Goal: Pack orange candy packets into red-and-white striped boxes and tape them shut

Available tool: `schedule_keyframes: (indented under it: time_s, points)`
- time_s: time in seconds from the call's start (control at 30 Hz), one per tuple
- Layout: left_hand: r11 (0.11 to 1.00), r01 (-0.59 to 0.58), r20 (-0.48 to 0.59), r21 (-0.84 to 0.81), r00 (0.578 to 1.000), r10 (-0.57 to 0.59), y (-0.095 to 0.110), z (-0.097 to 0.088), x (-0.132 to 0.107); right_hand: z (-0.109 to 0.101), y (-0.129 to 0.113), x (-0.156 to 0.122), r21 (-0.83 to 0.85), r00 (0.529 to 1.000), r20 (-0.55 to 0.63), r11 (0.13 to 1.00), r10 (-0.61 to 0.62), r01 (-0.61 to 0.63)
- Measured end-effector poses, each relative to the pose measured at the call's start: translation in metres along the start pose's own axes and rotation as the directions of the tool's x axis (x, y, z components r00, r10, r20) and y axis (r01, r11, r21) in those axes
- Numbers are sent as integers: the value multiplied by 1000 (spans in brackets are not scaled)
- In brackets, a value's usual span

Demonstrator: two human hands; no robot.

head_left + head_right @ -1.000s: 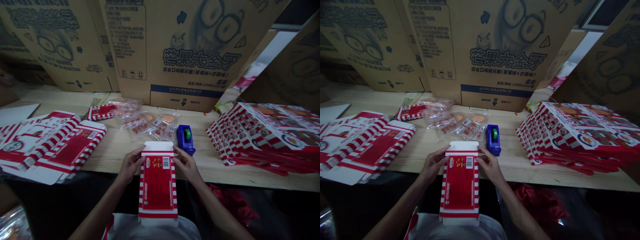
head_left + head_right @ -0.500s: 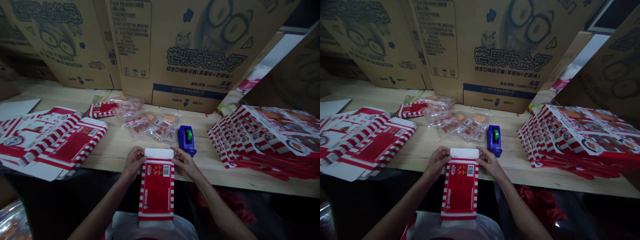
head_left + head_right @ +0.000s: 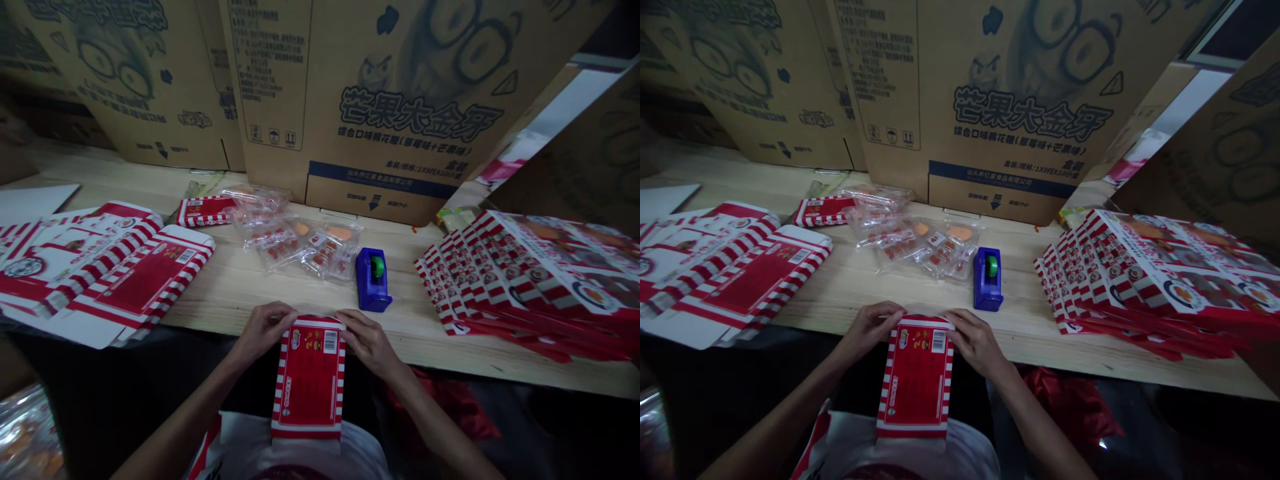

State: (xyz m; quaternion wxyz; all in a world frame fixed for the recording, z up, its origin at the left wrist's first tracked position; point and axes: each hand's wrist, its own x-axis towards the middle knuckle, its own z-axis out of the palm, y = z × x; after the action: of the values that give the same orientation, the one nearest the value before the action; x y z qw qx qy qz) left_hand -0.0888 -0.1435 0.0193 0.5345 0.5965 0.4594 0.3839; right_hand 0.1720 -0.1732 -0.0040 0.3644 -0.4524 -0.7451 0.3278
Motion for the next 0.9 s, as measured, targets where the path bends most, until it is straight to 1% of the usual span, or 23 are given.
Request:
schedule_keyframes:
  time_s: [0.07, 0.13, 0.17, 0.23, 0.3, 0.37, 0.4, 0.43, 0.47, 0.5, 0.57, 0.6, 0.67, 0.73, 0.83, 0.9]
  points:
    - [999, 6, 10, 48, 1000, -6, 4, 1, 0, -1, -4, 0, -60, 1000, -24, 998, 12, -13]
    - [995, -4, 15, 104, 1000, 2, 7, 3, 4, -5, -9, 11, -155, 999, -28, 987, 35, -39]
    - [990, -16, 22, 142, 1000, 13, 8, 4, 7, -8, -12, 20, -217, 999, -4, 975, 43, -43]
    - [975, -48, 35, 219, 999, 41, 8, 6, 15, -12, -20, 41, -366, 994, 96, 930, 45, -7]
    - [960, -68, 28, 270, 998, 63, 7, 6, 22, -13, -28, 61, -505, 976, 217, 858, 28, 88]
    - [955, -73, 19, 288, 997, 71, 5, 6, 26, -12, -33, 72, -584, 950, 312, 789, 1, 191]
    - [954, -74, 20, 290, 997, 71, 4, 4, 27, -11, -34, 75, -590, 942, 336, 776, -14, 222]
    - [954, -75, 25, 292, 997, 71, 3, 3, 27, -11, -33, 75, -566, 938, 344, 790, -32, 234]
    - [954, -76, 33, 291, 997, 70, 3, 1, 27, -11, -32, 74, -513, 941, 337, 829, -44, 222]
    - [954, -77, 42, 290, 997, 68, 3, -1, 26, -13, -30, 71, -433, 947, 317, 883, -41, 183]
    - [954, -83, 62, 289, 996, 68, 6, -6, 24, -17, -25, 64, -221, 961, 276, 974, 18, 45]
    - [954, -87, 75, 287, 995, 68, 7, -7, 23, -19, -23, 60, -116, 963, 263, 993, 64, -34]
    - [956, -94, 105, 279, 992, 67, 9, -10, 21, -21, -18, 51, 39, 955, 258, 987, 143, -159]
    - [953, -111, 126, 281, 989, 78, 10, -11, 17, -20, -15, 43, 101, 959, 225, 975, 170, -197]
    - [936, -168, 131, 308, 982, 133, 13, -12, 13, -14, -13, 32, 74, 979, 124, 982, 162, -172]
    - [930, -185, 138, 317, 979, 148, 17, -12, 12, -11, -14, 31, 55, 982, 63, 982, 176, -179]
